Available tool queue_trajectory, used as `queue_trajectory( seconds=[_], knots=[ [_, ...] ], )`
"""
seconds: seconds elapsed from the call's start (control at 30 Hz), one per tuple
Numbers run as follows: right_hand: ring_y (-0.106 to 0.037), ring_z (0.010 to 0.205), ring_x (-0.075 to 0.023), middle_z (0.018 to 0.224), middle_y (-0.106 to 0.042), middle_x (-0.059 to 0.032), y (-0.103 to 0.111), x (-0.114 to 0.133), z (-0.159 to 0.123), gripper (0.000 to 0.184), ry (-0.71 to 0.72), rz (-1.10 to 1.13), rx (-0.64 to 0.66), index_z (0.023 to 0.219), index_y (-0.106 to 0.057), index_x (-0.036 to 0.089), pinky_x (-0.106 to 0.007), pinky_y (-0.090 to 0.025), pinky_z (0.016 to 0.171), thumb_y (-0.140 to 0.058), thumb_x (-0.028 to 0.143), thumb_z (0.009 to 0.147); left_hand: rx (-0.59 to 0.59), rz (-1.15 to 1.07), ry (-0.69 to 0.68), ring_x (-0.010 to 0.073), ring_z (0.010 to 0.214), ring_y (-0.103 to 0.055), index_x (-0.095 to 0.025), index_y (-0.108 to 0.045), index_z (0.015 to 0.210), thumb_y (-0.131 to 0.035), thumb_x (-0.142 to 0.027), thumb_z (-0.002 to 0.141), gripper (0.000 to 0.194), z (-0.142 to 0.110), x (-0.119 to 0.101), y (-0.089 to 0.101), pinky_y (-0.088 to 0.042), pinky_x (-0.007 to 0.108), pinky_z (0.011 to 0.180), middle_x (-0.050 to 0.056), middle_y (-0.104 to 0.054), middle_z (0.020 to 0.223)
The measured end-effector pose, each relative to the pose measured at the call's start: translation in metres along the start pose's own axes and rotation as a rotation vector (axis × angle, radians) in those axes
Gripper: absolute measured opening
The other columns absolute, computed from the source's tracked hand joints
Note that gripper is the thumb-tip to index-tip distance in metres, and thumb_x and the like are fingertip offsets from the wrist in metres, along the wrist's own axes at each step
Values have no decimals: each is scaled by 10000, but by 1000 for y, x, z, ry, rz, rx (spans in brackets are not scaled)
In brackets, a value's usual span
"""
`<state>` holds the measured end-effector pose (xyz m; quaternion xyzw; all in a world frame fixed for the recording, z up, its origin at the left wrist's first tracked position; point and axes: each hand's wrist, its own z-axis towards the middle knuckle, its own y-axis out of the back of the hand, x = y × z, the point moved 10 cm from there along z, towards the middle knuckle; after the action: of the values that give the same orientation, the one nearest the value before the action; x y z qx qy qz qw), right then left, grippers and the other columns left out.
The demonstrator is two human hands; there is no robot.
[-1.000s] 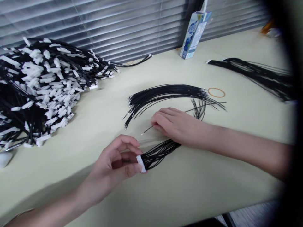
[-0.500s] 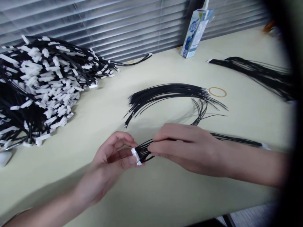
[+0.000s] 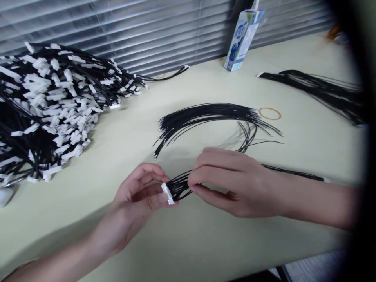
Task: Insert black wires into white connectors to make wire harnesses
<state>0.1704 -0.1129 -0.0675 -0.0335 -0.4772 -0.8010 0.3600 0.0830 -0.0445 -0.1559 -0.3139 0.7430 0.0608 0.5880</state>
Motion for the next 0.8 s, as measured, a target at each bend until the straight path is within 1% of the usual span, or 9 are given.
queue_trajectory(
  seconds=[0.1, 0.2, 0.3, 0.47, 0.57, 0.7, 0.8],
  knots=[
    [-466, 731, -112, 771, -566, -45, -2, 2, -1, 106, 19, -32, 18, 850, -594, 92, -253, -415, 684, -492, 118, 865, -5, 3, -5, 132, 828, -564, -237, -504, 985, -584, -102, 824, 225, 0, -1, 0, -436, 235, 745, 6, -537, 936],
    [-468, 727, -118, 779, -580, -50, -1, 6, -1, 117, 75, -68, 7, 855, -603, 81, -265, -427, 681, -493, 117, 868, -19, 5, -4, 130, 821, -561, -235, -506, 983, -600, -105, 813, 234, -1, 0, 2, -449, 228, 736, 9, -538, 944],
    [-474, 722, -129, 781, -590, -58, -2, 9, -3, 125, 121, -97, 3, 838, -617, 75, -276, -436, 665, -500, 113, 863, -16, 13, -6, 115, 805, -566, -232, -507, 968, -607, -100, 808, 231, -1, -1, 1, -456, 202, 717, 3, -542, 932],
    [-487, 735, -141, 789, -590, -59, -8, 12, -4, 121, 160, -160, 36, 841, -627, 83, -284, -444, 653, -506, 91, 846, -22, 38, -14, 94, 782, -572, -238, -509, 964, -614, -94, 804, 239, 0, -1, 2, -463, 172, 689, -7, -546, 949],
    [-493, 731, -142, 773, -589, -56, -7, 15, -4, 164, 192, -204, 34, 845, -619, 90, -279, -443, 644, -457, 88, 871, -17, 37, -17, 101, 792, -578, -238, -513, 960, -612, -86, 803, 240, 1, -1, 2, -470, 182, 704, -9, -546, 946],
    [-503, 733, -152, 799, -605, -67, -5, 24, -5, 286, 275, -291, 33, 844, -605, 98, -288, -439, 632, -329, 88, 917, -22, 17, -18, 95, 791, -569, -243, -525, 961, -619, -79, 796, 251, 0, -2, 2, -472, 173, 704, -11, -553, 930],
    [-504, 724, -155, 811, -610, -67, -6, 25, -6, 302, 288, -310, 49, 850, -603, 100, -292, -436, 619, -310, 94, 922, -25, 7, -15, 95, 799, -565, -247, -536, 962, -620, -75, 793, 256, -1, -2, 2, -472, 170, 705, -12, -557, 940]
  ],
)
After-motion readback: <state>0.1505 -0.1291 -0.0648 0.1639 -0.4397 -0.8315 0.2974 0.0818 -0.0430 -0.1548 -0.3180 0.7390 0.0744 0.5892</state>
